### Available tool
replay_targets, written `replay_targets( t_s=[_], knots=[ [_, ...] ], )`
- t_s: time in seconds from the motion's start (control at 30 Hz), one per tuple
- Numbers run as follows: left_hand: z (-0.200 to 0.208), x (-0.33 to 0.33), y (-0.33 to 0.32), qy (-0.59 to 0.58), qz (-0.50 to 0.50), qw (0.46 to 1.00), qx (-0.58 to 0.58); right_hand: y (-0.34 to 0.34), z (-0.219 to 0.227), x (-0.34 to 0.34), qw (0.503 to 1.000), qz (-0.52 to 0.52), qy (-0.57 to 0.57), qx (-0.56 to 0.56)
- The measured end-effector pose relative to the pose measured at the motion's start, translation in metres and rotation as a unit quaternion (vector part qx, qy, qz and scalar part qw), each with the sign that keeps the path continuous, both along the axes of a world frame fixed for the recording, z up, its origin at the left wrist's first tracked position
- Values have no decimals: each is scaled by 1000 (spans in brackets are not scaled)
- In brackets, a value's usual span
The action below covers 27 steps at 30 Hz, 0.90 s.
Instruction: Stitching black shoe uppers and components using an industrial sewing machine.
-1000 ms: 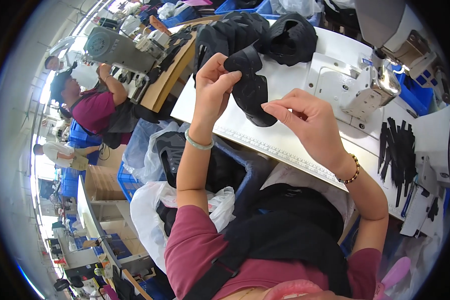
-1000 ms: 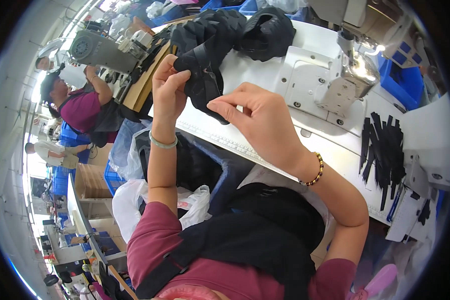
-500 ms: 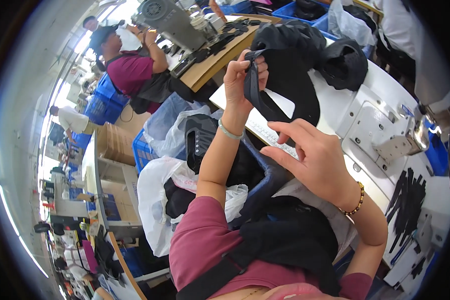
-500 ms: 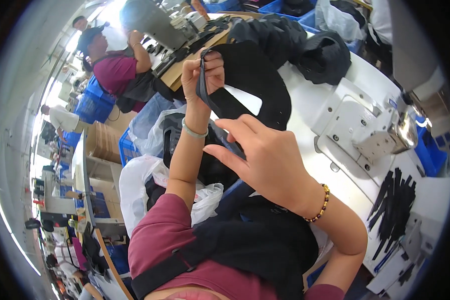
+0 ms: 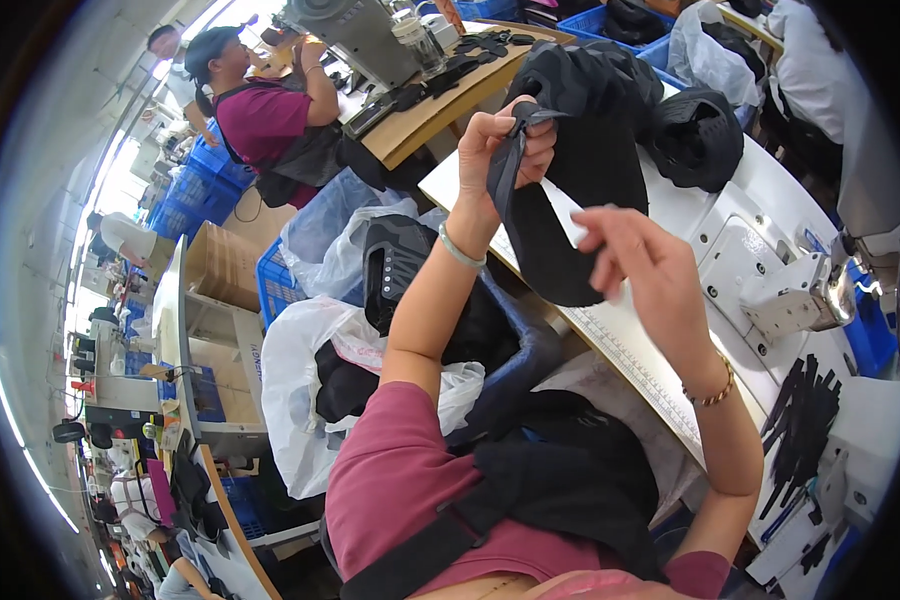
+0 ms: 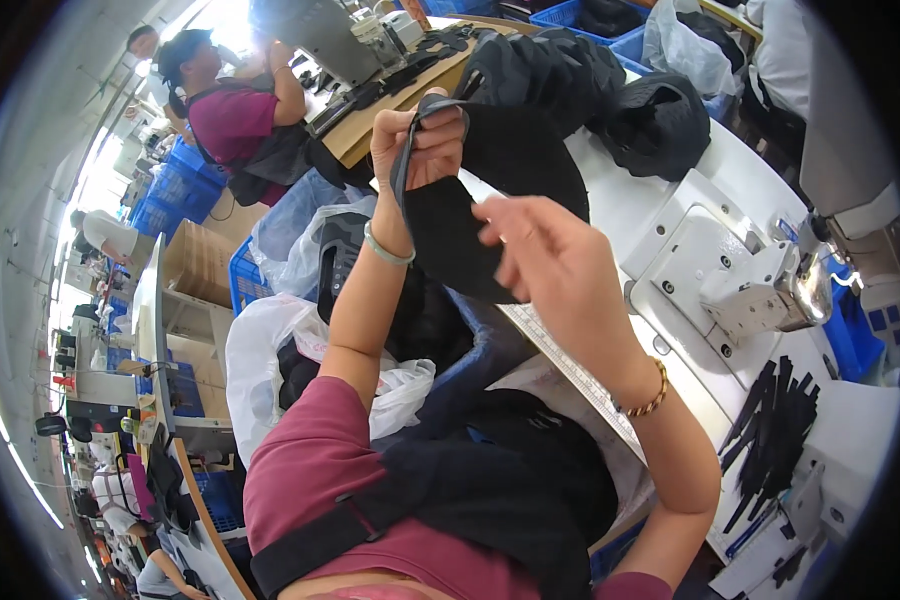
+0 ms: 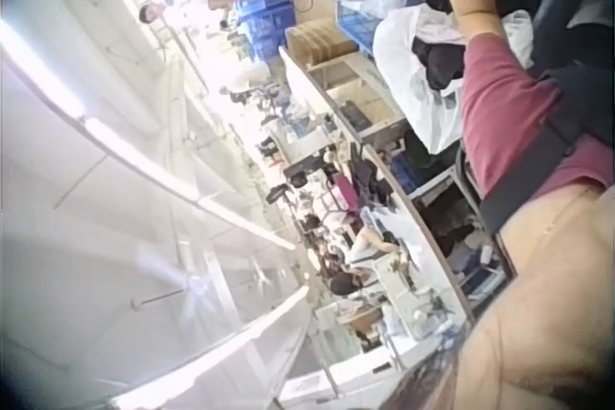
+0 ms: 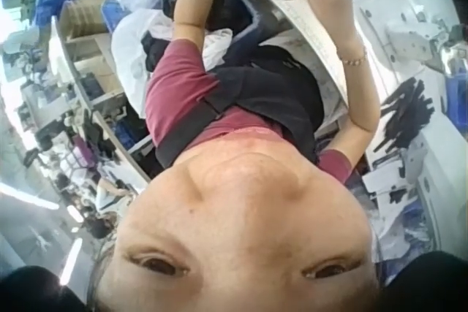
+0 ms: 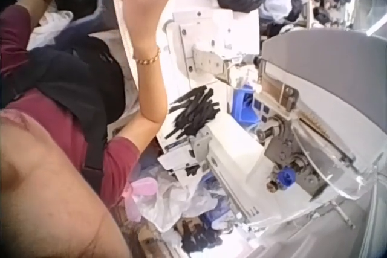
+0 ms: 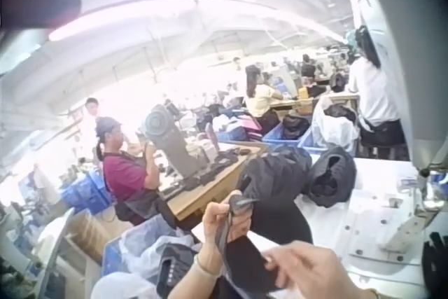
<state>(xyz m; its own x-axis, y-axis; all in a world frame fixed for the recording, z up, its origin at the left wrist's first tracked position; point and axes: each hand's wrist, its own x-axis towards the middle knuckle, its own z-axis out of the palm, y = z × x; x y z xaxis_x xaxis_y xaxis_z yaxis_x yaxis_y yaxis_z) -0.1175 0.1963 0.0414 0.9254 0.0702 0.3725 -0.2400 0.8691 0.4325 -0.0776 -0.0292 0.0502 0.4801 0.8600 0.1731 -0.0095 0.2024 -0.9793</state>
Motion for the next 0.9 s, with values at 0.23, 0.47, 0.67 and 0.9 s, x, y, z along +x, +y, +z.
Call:
replay_targets(
  t_s=[0.23,0.47,0.67,0.9],
  knots=[
    [21,9,15,3,28,932,362,42,-5,9,907,114,390,113],
    [73,4,41,84,61,760,642,74,-4,14,876,83,425,213],
    [67,-20,-4,3,579,636,510,79,0,38,875,84,373,297],
    [-8,-26,-62,169,384,826,377,78,-6,51,887,64,326,322]
  ],
)
